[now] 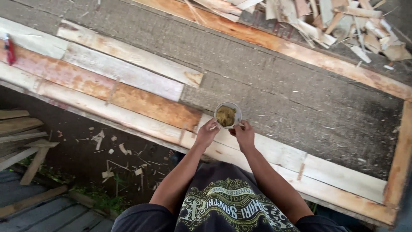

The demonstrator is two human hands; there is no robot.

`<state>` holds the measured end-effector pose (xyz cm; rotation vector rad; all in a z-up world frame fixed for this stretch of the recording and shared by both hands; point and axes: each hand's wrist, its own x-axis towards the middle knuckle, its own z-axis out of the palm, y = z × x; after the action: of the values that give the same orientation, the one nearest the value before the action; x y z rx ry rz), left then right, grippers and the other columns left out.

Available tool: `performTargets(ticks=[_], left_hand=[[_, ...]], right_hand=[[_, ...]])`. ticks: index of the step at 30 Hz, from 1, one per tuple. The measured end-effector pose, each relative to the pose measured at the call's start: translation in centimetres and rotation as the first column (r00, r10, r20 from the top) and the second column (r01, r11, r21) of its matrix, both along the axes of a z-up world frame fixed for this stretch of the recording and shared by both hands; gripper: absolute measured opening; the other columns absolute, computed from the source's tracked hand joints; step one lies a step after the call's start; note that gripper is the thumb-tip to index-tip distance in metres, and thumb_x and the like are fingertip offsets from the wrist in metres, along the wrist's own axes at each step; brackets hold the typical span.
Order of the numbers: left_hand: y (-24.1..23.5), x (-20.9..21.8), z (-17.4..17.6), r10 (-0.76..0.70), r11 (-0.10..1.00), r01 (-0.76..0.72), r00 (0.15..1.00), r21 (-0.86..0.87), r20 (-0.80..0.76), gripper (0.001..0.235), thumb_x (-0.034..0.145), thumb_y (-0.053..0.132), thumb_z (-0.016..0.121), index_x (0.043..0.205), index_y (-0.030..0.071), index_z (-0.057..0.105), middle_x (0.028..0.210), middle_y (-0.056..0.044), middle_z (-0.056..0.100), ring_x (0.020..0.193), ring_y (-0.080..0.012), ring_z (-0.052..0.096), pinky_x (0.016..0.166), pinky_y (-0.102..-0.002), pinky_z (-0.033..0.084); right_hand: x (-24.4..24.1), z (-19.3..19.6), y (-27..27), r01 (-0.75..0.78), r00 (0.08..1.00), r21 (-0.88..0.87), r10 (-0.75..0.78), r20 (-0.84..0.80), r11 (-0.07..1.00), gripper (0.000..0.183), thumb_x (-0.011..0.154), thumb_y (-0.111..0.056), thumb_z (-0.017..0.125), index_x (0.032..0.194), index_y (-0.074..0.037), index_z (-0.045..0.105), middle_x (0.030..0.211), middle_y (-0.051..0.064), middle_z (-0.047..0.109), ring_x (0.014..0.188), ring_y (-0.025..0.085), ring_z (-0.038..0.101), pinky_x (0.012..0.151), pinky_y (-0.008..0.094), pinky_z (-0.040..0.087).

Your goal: Applying glue to the edges of wooden planks and assembling them into a larger frame on the floor.

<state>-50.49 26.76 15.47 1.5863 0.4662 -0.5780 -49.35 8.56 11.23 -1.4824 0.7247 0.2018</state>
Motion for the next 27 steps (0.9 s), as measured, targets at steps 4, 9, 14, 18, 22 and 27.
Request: performTargets(ticks=[4, 9, 14, 18, 22, 27], left_hand=[[7.7, 0.6, -0.8, -0.007, 0.999, 0.009, 0.998, -0.032, 0.059, 0.068, 0.092, 0.035, 0.075, 0.151, 0.009, 0.052, 0.146, -0.018, 0.061, 0.132, -0.0343, 0.060, 0.114, -0.049, 0.047], [17.3, 0.2, -0.8, 0.009, 1.000, -0.009, 0.999, 0.013, 0.041, 0.064, 0.089, 0.034, 0.077, 0.147, 0.014, 0.058, 0.141, -0.012, 0.066, 0.133, -0.0290, 0.060, 0.115, -0.047, 0.046], [25.3, -0.4, 2.0, 0.023, 0.999, -0.023, 0.999, 0.022, 0.028, 0.063, 0.098, 0.039, 0.069, 0.154, 0.015, 0.051, 0.148, -0.012, 0.059, 0.139, -0.0332, 0.053, 0.117, -0.055, 0.041], [29.7, -0.5, 1.6, 0.071, 0.997, -0.071, 0.997, 0.009, 0.016, 0.064, 0.104, 0.041, 0.064, 0.157, 0.013, 0.045, 0.153, -0.014, 0.054, 0.143, -0.0367, 0.047, 0.120, -0.064, 0.036], [33.1, -0.9, 3.6, 0.137, 0.991, -0.136, 0.990, -0.015, 0.022, 0.063, 0.106, 0.039, 0.060, 0.157, 0.008, 0.042, 0.153, -0.018, 0.051, 0.143, -0.0386, 0.047, 0.121, -0.066, 0.034], [38.0, -0.9, 4.1, 0.213, 0.977, -0.212, 0.976, -0.029, 0.035, 0.065, 0.105, 0.042, 0.059, 0.157, 0.006, 0.042, 0.153, -0.022, 0.050, 0.143, -0.0433, 0.045, 0.122, -0.069, 0.031]], right_hand=[[-0.5, 2.3, 7.0, 0.034, 0.999, 0.018, -0.034, 0.001, 0.999, 0.047, 0.093, 0.000, 0.064, 0.139, 0.008, 0.056, 0.104, 0.035, 0.068, 0.084, 0.039, 0.076, 0.078, 0.049, 0.068], [-0.2, 2.3, 15.8, 0.020, 0.999, 0.036, -0.019, -0.027, 0.999, 0.048, 0.097, -0.001, 0.060, 0.143, 0.009, 0.052, 0.104, 0.032, 0.068, 0.089, 0.038, 0.076, 0.083, 0.047, 0.069], [1.3, 5.3, 24.1, -0.039, 0.999, -0.004, 0.039, -0.020, 0.999, 0.046, 0.097, -0.003, 0.060, 0.141, 0.007, 0.055, 0.102, 0.030, 0.069, 0.090, 0.037, 0.076, 0.080, 0.049, 0.068], [3.3, 5.0, 28.2, -0.092, 0.995, -0.026, 0.093, 0.026, 0.995, 0.045, 0.096, 0.000, 0.059, 0.139, 0.009, 0.056, 0.104, 0.032, 0.068, 0.088, 0.038, 0.076, 0.076, 0.049, 0.069], [5.5, 7.4, 32.2, -0.079, 0.996, -0.007, 0.079, 0.031, 0.997, 0.049, 0.094, -0.001, 0.061, 0.141, 0.009, 0.054, 0.107, 0.031, 0.066, 0.089, 0.033, 0.075, 0.080, 0.043, 0.067], [8.8, 2.6, 35.4, -0.022, 0.994, 0.011, 0.021, 0.104, 1.000, 0.045, 0.092, -0.002, 0.061, 0.136, 0.008, 0.056, 0.099, 0.023, 0.065, 0.080, 0.029, 0.076, 0.071, 0.038, 0.067]])
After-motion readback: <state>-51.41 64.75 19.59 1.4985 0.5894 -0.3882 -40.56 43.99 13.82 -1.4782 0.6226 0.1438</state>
